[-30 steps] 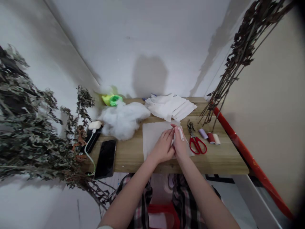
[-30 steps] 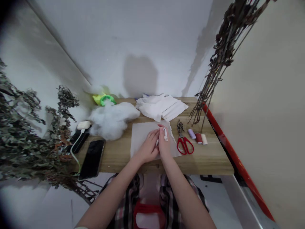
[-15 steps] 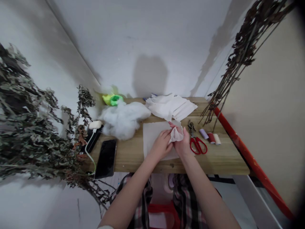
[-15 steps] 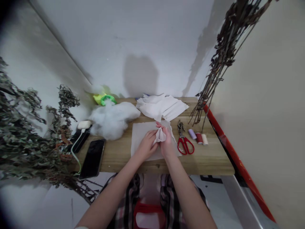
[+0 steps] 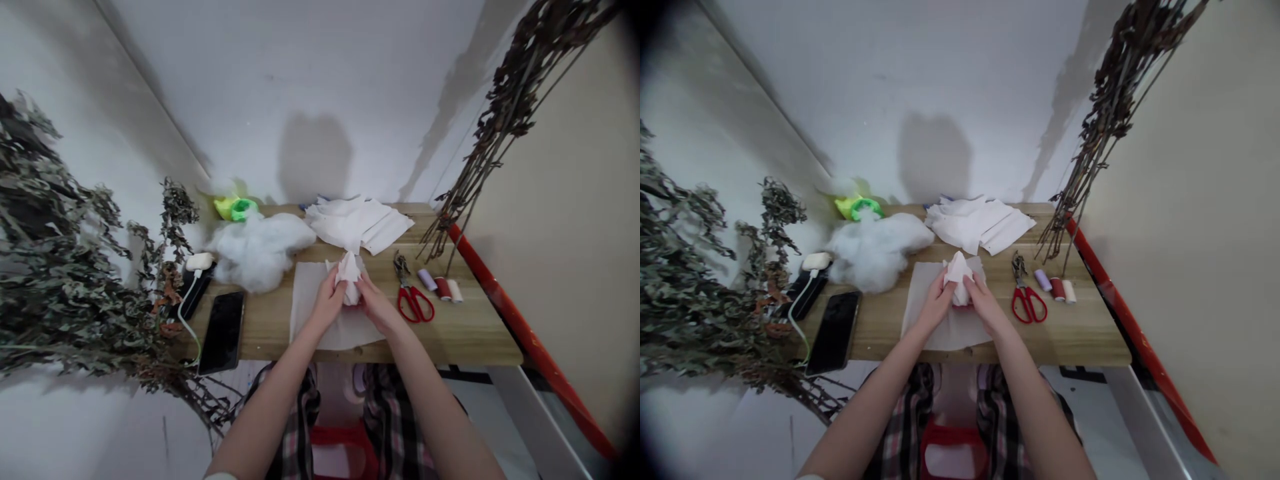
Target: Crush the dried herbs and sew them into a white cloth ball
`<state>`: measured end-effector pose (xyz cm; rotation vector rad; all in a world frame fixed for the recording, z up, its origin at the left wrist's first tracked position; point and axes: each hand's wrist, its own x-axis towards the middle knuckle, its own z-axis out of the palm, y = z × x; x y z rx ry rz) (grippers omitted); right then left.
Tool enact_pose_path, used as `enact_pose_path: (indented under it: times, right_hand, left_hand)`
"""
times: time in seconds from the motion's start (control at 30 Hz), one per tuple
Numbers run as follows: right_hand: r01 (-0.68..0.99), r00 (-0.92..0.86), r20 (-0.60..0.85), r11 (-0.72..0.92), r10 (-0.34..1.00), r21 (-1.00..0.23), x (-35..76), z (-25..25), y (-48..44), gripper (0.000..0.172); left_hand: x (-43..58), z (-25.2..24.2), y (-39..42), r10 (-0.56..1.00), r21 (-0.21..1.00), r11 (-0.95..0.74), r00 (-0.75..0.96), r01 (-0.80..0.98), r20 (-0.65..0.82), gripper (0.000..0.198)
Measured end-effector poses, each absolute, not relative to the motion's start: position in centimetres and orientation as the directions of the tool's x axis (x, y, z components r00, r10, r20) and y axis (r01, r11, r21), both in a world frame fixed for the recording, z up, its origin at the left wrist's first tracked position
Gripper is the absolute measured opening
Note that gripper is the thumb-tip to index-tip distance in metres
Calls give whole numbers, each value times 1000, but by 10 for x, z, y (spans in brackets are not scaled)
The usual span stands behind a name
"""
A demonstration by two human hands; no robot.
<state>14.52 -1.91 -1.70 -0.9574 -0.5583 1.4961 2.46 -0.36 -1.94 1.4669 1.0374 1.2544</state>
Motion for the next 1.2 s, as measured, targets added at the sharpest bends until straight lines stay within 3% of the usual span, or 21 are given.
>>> enact_pose_path:
  times: [0.1, 0.3, 0.63, 0.77, 0.93, 1.2]
  right_hand:
    - [-527, -32, -295, -267, 955, -807, 142, -17, -19, 35]
    - [-508, -3, -268, -233, 963, -830, 134, -9, -17, 37]
    - [-556, 3, -311, -256, 951, -790, 132, -4, -17, 36]
    - [-525, 49, -289, -222, 956, -822, 132, -6, -16, 37]
    - [-437, 99, -223, -159, 970, -885, 130, -11, -17, 38]
    - [-345, 90, -159, -119, 983, -931, 129, -14, -18, 41]
  left_hand:
    - [27, -24, -2, 970, 972, -234, 75, 34, 231, 31]
    - [38, -22, 2, 985, 984, -156, -84, -85, 149, 32]
    - [45, -12, 0, 957, 911, 120, -199, -394, -212, 33]
    - [45, -8, -1, 959, 857, 84, -191, -509, -208, 28]
    - [44, -7, -1, 966, 875, 38, -205, -484, -155, 31]
    - [41, -4, 1, 941, 833, 61, -247, -550, -232, 28]
